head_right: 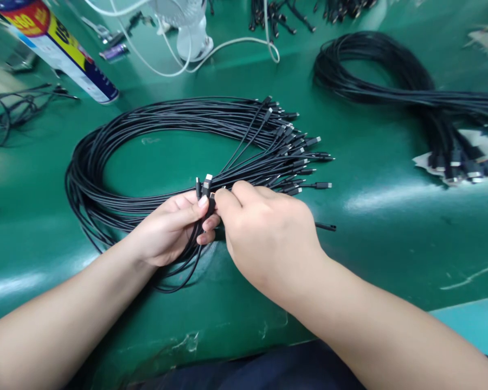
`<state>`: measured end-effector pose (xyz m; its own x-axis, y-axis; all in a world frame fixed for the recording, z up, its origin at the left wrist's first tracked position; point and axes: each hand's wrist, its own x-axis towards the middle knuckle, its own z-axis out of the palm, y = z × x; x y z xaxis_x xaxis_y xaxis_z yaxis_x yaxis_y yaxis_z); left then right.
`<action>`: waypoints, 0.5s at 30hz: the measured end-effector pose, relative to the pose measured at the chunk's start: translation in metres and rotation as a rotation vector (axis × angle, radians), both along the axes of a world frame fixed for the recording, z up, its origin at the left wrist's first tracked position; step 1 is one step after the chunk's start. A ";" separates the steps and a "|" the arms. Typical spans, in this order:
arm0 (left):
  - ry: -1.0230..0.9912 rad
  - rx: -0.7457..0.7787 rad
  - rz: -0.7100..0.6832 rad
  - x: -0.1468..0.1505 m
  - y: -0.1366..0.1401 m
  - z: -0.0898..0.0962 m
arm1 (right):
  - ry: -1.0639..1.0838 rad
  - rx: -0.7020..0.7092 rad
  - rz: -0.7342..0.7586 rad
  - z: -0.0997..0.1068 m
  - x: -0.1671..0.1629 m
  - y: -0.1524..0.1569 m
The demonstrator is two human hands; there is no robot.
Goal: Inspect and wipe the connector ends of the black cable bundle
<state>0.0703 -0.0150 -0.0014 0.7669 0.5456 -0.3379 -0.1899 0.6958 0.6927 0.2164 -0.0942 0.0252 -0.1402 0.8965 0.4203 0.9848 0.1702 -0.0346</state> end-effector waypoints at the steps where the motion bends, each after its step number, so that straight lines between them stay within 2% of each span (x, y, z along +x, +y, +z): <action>1: 0.002 0.002 0.000 0.000 0.000 0.000 | -0.002 0.000 -0.001 0.000 0.000 0.000; 15: -0.005 -0.015 0.002 -0.001 0.001 -0.003 | -0.014 -0.016 0.003 0.002 0.003 -0.002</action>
<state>0.0697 -0.0144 -0.0043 0.7671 0.5424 -0.3425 -0.1947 0.7056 0.6813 0.2189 -0.0958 0.0275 -0.1485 0.9028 0.4036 0.9847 0.1726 -0.0238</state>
